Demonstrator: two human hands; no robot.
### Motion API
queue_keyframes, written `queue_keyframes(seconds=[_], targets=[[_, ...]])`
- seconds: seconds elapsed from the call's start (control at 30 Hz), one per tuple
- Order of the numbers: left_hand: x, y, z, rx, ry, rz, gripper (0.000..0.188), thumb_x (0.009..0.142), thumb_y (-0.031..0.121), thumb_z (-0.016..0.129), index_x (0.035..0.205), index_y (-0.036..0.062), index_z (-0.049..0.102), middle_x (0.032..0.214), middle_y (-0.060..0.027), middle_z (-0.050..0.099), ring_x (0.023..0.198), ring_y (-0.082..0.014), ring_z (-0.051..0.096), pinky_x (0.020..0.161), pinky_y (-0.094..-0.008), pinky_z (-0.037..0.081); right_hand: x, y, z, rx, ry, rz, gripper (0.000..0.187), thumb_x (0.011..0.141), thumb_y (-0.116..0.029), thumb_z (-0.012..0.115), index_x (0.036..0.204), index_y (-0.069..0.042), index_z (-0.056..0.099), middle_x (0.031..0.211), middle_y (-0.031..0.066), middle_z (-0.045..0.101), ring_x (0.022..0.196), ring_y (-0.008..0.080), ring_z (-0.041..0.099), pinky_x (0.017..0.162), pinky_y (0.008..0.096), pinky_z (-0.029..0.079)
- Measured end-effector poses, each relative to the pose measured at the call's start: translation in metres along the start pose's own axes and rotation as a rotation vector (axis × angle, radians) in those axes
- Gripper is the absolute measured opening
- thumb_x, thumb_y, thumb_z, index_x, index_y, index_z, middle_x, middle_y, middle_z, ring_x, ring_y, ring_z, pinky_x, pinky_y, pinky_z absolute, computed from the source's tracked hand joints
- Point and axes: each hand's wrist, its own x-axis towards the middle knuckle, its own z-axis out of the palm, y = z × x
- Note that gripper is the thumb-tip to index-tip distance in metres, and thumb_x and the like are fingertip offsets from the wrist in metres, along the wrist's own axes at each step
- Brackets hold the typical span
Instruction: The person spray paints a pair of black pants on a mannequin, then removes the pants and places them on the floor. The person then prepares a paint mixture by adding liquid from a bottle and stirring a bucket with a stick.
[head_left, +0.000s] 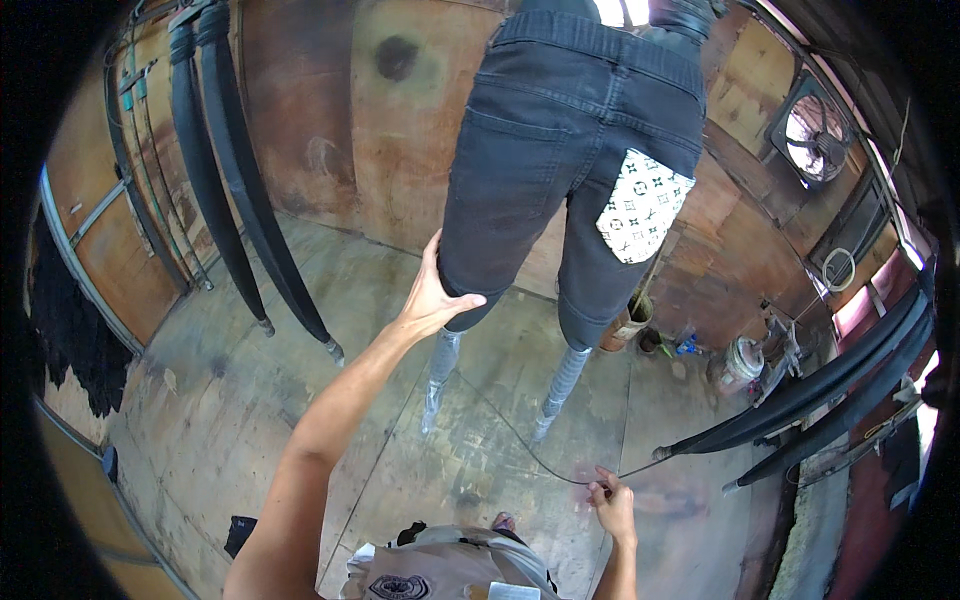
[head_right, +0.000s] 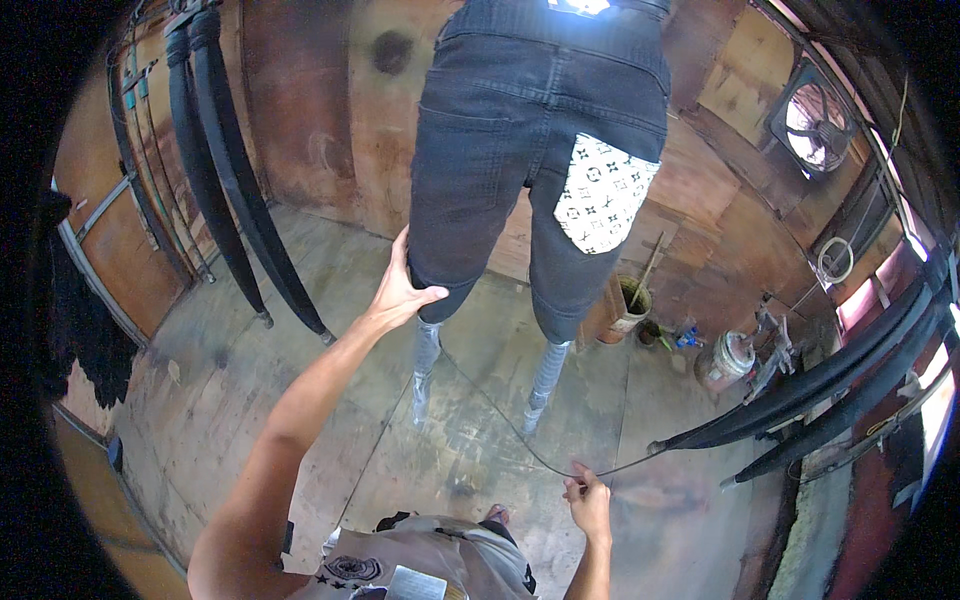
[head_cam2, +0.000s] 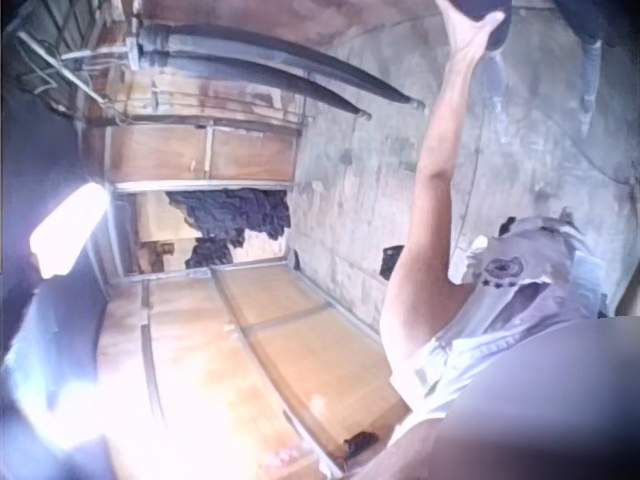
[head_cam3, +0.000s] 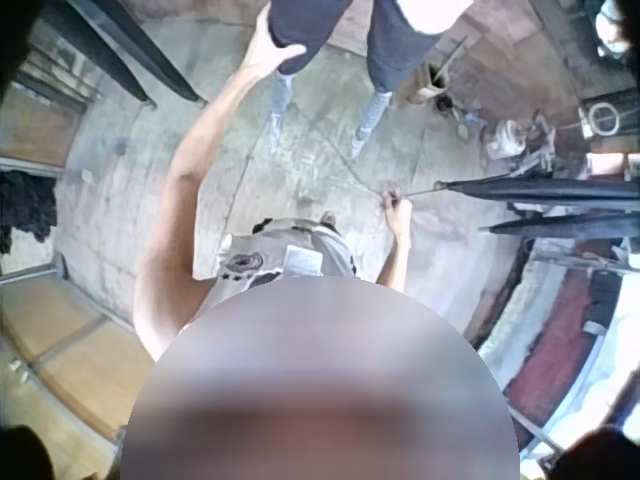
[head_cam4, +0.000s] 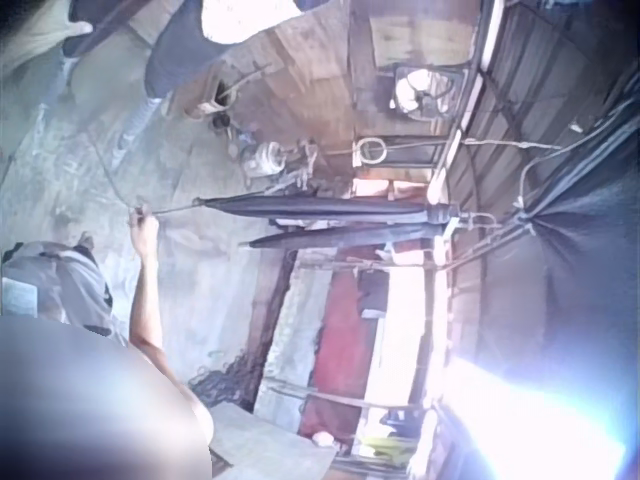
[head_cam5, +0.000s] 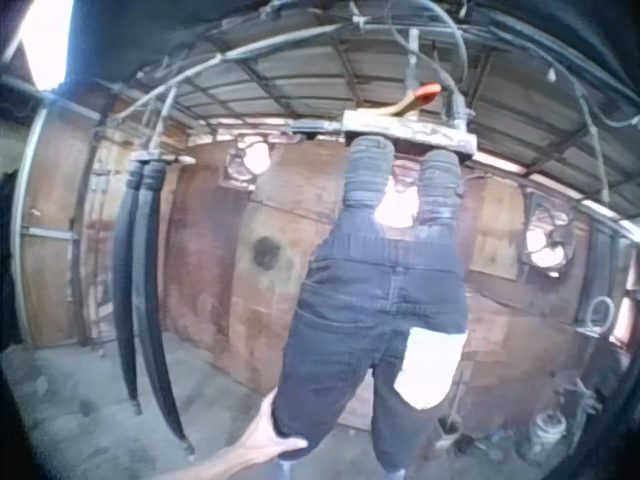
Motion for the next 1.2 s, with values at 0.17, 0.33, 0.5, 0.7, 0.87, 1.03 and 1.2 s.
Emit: queue_keyframes(seconds=[0.17, 0.33, 0.5, 0.7, 0.87, 1.03, 1.2], targets=[[0.015, 0.009, -0.006, 0.015, -0.004, -0.03, 0.133, 0.057, 0.035, 0.096, 0.155, 0.0028, 0.012, 0.152, -0.0255, 0.035, 0.141, -0.0353, 0.038, 0.118, -0.0431, 0.032, 0.012, -0.012, 0.042, 0.038, -0.089, -0.042, 0.037, 0.092, -0.009, 0.064, 0.127, 0.002, 0.062, 0.083, 0.0157, 0.072, 0.07, 0.0188, 0.072, 0.064, 0.0318, 0.056], [0.015, 0.02, -0.009, 0.062, 0.013, -0.127, 0.118, 0.059, 0.025, 0.095, 0.15, -0.001, 0.025, 0.145, -0.023, 0.046, 0.136, -0.0307, 0.045, 0.115, -0.0404, 0.036, 0.001, -0.012, 0.077, 0.109, -0.217, -0.017, 0.036, 0.092, -0.01, 0.064, 0.127, 0.001, 0.063, 0.084, 0.0151, 0.073, 0.071, 0.0183, 0.072, 0.065, 0.0312, 0.055], [0.016, 0.017, -0.006, 0.032, 0.074, -0.115, 0.102, 0.061, 0.022, 0.094, 0.143, -0.0043, 0.039, 0.131, -0.0212, 0.059, 0.124, -0.0282, 0.056, 0.107, -0.0385, 0.043, -0.004, -0.004, 0.081, 0.099, -0.286, 0.001, 0.034, 0.096, -0.005, 0.059, 0.129, 0.004, 0.06, 0.093, 0.0129, 0.073, 0.075, 0.0149, 0.071, 0.067, 0.0272, 0.058], [0.014, 0.013, -0.003, 0.068, 0.092, -0.102, 0.101, 0.059, 0.027, 0.094, 0.14, -0.0031, 0.042, 0.128, -0.0233, 0.062, 0.12, -0.031, 0.06, 0.105, -0.0404, 0.046, 0.044, -0.013, 0.052, 0.259, -0.272, 0.03, 0.034, 0.098, -0.008, 0.059, 0.13, 0.004, 0.059, 0.096, 0.0112, 0.073, 0.075, 0.013, 0.068, 0.068, 0.0278, 0.058], [0.008, 0.021, 0.007, 0.045, 0.146, -0.128, 0.099, 0.059, 0.025, 0.094, 0.139, -0.0061, 0.044, 0.129, -0.0223, 0.061, 0.122, -0.0303, 0.058, 0.106, -0.0408, 0.044, 0.11, -0.046, 0.02, 0.391, -0.238, -0.034, 0.034, 0.099, -0.012, 0.059, 0.13, 0.003, 0.059, 0.097, 0.0109, 0.072, 0.075, 0.0126, 0.067, 0.068, 0.027, 0.057], [-0.007, 0.02, 0.023, -0.046, 0.232, -0.115, 0.102, 0.061, 0.026, 0.095, 0.141, -0.0077, 0.042, 0.131, -0.0212, 0.06, 0.124, -0.0284, 0.056, 0.108, -0.0386, 0.041, 0.173, -0.081, -0.006, 0.53, -0.218, -0.105, 0.033, 0.1, -0.017, 0.059, 0.129, 0.001, 0.06, 0.096, 0.0108, 0.071, 0.071, 0.0124, 0.065, 0.066, 0.0279, 0.057], [-0.029, 0.011, 0.036, 0.066, 0.355, -0.117, 0.108, 0.059, 0.036, 0.096, 0.141, -0.0084, 0.04, 0.136, -0.0214, 0.055, 0.129, -0.0288, 0.051, 0.112, -0.0391, 0.037, 0.236, -0.101, -0.017, 0.531, -0.149, -0.225, 0.035, 0.1, -0.03, 0.059, 0.123, -0.003, 0.063, 0.097, 0.0101, 0.07, 0.066, 0.0122, 0.062, 0.062, 0.0278, 0.055]])
